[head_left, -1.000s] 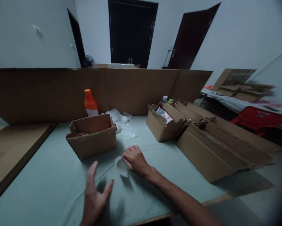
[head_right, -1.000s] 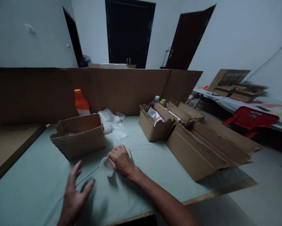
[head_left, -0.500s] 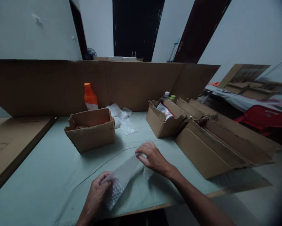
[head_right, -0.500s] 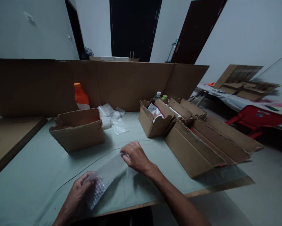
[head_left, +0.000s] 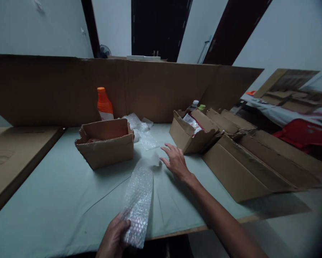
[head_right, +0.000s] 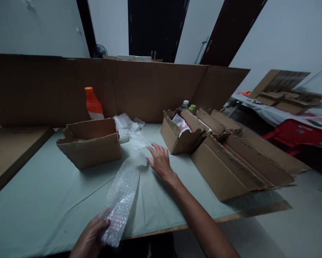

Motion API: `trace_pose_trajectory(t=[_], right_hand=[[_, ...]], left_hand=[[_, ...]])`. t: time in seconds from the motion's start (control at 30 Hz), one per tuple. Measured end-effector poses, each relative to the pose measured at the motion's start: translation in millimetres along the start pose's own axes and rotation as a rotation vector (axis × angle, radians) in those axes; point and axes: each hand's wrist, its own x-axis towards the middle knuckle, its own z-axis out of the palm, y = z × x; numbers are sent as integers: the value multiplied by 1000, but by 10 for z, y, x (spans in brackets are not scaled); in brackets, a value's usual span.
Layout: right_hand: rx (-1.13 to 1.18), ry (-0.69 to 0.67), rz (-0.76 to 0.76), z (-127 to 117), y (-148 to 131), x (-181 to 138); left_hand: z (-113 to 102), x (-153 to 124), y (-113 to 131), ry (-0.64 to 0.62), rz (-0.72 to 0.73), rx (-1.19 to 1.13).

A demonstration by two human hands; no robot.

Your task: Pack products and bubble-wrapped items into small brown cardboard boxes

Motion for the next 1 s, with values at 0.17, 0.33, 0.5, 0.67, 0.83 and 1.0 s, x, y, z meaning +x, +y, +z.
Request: trace_pose_trajectory(t=[0.17,0.33,0.5,0.67,0.83,1.0], right_hand=[[72,-103,-66,58,-269,-230],[197,-410,-259,440,-694,-325],[334,-371,-198,195,-679,-442],[615,-712,-347,-355,-683,-970],[631,-553,-207,-197,-863,-1299],[810,-418,139,64,-944,-1196]], left_hand=[[80,-53,-54,-25,-41,-69],[1,0,-252,-42,-122,-63],[-132,20,-350,-77,-122,-92],[-44,-15,-260,-162,-75,-100],[26,-18,-199,-313,-159,-51],[-117,-194,-84,-2,257,169]])
